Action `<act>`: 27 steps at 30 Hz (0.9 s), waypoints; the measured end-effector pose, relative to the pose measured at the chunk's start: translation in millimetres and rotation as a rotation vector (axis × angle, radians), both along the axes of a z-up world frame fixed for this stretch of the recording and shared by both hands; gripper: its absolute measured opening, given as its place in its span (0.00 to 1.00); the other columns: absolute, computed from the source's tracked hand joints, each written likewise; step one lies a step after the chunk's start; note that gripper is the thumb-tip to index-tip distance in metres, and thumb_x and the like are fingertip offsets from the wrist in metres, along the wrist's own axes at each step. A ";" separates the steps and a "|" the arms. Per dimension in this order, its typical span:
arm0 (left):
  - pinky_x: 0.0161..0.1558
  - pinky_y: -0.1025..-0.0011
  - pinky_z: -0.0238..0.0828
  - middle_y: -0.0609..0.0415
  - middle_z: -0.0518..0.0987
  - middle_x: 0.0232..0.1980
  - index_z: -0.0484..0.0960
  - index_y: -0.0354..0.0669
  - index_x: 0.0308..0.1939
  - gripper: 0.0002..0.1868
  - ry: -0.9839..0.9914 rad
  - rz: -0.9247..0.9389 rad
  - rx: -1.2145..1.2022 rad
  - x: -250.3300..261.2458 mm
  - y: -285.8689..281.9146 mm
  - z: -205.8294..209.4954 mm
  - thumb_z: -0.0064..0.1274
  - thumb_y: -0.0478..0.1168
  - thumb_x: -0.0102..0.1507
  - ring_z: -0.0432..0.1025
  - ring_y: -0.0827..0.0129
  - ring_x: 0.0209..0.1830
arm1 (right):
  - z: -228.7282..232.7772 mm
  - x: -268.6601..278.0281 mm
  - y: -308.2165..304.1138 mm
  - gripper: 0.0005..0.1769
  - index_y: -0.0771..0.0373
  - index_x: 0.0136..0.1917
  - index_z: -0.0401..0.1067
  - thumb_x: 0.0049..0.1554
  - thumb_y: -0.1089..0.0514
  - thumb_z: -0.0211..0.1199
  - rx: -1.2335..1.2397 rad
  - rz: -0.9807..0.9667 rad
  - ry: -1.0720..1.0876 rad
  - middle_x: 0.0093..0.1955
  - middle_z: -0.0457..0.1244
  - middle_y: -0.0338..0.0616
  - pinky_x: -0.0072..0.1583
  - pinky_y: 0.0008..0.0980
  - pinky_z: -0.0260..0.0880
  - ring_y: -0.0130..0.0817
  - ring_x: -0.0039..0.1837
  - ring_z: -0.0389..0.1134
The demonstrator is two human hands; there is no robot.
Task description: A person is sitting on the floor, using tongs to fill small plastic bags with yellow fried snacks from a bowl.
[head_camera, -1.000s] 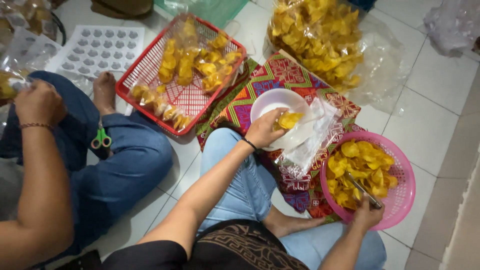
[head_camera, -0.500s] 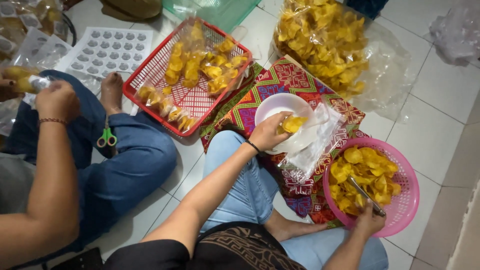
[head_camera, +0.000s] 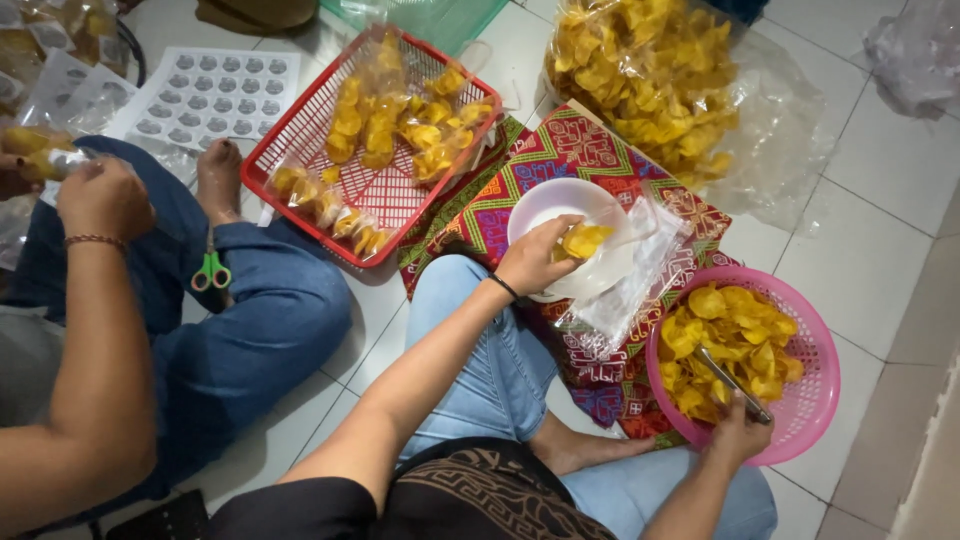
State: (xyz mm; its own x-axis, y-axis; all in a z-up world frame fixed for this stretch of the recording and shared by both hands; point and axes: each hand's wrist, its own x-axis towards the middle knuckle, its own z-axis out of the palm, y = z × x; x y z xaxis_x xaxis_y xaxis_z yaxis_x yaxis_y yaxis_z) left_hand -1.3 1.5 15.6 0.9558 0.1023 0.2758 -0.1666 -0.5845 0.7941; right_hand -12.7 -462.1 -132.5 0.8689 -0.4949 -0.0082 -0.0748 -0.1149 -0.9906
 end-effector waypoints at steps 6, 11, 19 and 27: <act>0.57 0.64 0.76 0.51 0.81 0.64 0.70 0.49 0.73 0.36 0.040 0.000 0.001 1.8 0.3 -1.9 0.63 0.48 0.62 0.78 0.59 0.56 | -1.2 2.2 -2.4 0.10 0.66 0.64 0.66 0.71 0.65 0.63 -0.046 -0.044 0.046 0.58 0.67 0.44 0.53 0.20 0.83 0.27 0.49 0.73; 0.58 0.64 0.76 0.51 0.80 0.66 0.70 0.49 0.73 0.36 0.029 0.000 0.011 3.3 0.9 -5.5 0.63 0.49 0.63 0.78 0.59 0.58 | -5.4 2.7 -4.6 0.10 0.67 0.63 0.68 0.70 0.66 0.65 -0.028 -0.031 -0.007 0.57 0.68 0.44 0.52 0.19 0.83 0.27 0.49 0.73; 0.54 0.65 0.76 0.51 0.81 0.61 0.71 0.50 0.72 0.35 -0.001 0.014 0.007 2.8 0.8 -6.7 0.64 0.48 0.62 0.79 0.60 0.54 | 1.8 3.3 -1.8 0.11 0.64 0.63 0.66 0.70 0.65 0.64 -0.024 -0.037 0.075 0.58 0.67 0.42 0.50 0.16 0.83 0.24 0.48 0.74; 0.57 0.66 0.77 0.51 0.81 0.65 0.70 0.49 0.73 0.36 -0.012 -0.002 -0.008 5.1 -0.9 -14.4 0.64 0.48 0.62 0.79 0.60 0.55 | -24.4 2.9 -19.9 0.09 0.68 0.60 0.68 0.71 0.65 0.67 -0.116 -0.017 -0.069 0.54 0.68 0.45 0.50 0.23 0.79 0.28 0.47 0.71</act>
State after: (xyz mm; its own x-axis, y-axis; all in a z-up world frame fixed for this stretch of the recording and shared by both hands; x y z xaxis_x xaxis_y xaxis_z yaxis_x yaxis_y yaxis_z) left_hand 3.8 0.6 1.2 0.9526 0.1028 0.2864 -0.1773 -0.5774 0.7969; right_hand -9.8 -481.9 -156.9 0.8567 -0.5040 0.1096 -0.0098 -0.2284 -0.9735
